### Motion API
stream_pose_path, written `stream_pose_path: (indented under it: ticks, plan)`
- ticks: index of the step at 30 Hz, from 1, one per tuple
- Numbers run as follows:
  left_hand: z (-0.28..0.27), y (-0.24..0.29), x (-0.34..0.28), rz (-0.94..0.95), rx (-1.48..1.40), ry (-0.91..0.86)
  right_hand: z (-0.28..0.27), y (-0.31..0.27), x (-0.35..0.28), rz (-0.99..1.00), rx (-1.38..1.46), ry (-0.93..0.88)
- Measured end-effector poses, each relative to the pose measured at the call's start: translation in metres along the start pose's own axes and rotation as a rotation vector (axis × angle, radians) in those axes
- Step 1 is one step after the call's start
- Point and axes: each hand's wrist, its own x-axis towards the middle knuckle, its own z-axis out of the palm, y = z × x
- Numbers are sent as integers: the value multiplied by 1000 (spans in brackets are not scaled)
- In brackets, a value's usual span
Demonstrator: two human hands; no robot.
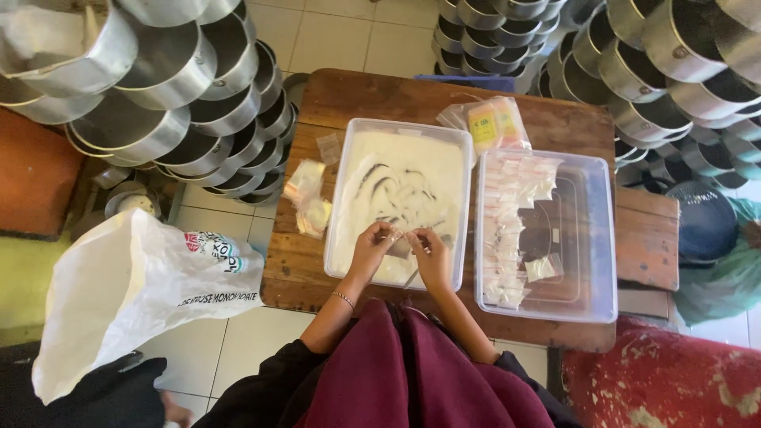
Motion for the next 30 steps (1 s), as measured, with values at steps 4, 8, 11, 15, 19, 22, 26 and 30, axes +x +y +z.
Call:
stream_pose_path:
  ticks: [4, 8, 11, 15, 19, 22, 26, 30]
  plan:
    - [10, 6, 0, -44, -77, -18, -11, 6, -3, 7, -15, 1]
    - [20, -12, 5, 43, 36, -31, -20, 16, -4, 8, 59, 26]
    - [30, -18, 9, 84, 33, -38, -30, 13, -4, 23, 104, 33]
    - [51, -17, 10, 48, 32, -54, -44, 10, -6, 45, 124, 33]
    - [67, -20, 19, 57, 81, -77, -58, 22, -4, 52, 125, 83]
    - [81, -26, 29, 35, 39, -83, -71, 31, 2, 47, 193, 117]
    - [104, -28, 39, 38, 78, -142, -98, 26, 8, 117, 237, 136]
    - [131, -13, 50, 163, 356, -183, -132, 37, 20, 51, 153, 172]
